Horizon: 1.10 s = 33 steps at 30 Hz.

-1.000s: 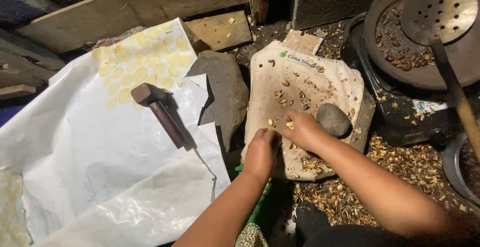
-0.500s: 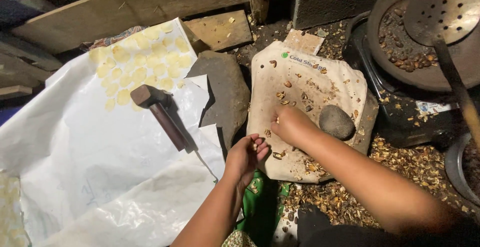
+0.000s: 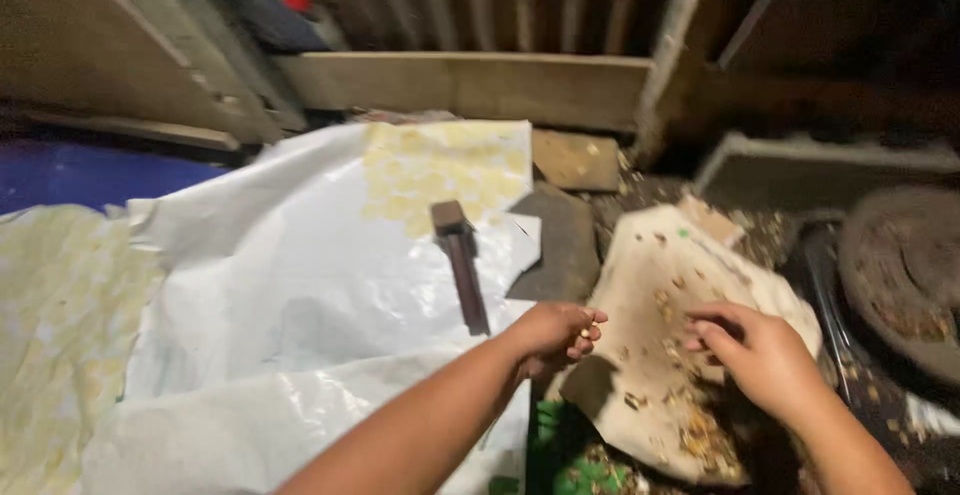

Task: Cracking nuts with a stone and flattening dough circles with a wooden mallet

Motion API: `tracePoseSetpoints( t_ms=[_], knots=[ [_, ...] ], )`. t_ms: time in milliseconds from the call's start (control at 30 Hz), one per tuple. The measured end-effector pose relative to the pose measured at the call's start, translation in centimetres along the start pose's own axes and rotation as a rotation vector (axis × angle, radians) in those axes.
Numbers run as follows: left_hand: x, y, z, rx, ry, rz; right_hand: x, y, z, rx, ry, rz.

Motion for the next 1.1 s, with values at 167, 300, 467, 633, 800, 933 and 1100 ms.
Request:
tracePoseSetpoints(
  t_ms=[167,300,467,633,800,933,1100],
  knots=[
    [19.6,-9.5,-7.3,0.374,0.33,0.632,-15.1,1.0,-1.8,-0.029,-0.161,-0.296],
    [25.9,-23.2,-15.0,0.872,0.419,1.042,-21.0,10.1,1.5,-0.296,-0.501,-0.4],
    [22.6,-27.7,-26.4,0.809,0.438,0.059,-23.6,21.5,7.8,-0.291,-0.422,-0.629],
    [16.8,-38.7,-19.9,0.902,0.415,-0.034,-18.2,32.0,15.7,-0.107,-0.082,-0.189],
    [17.1,-34.5,-15.9,1.024,0.551,0.782,-25.2,26.0,11.4,-0.041,-0.086,-0.205],
    [18.9,-30.8,-14.4,0.959,0.658,1.04,-24.9,28.4,6.8,0.004,-0.161,-0.168],
    [20.6,-29.3,-12.2,1.045,0.846,1.342,-29.1,27.6,6.7,-0.13,-0.128,-0.259]
  ],
)
Point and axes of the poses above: each hand's wrist, its own z-axis towards the middle knuckle, its own y-axis out of the palm, x = y × z, the point moved 7 cm from there along z, towards the middle knuckle
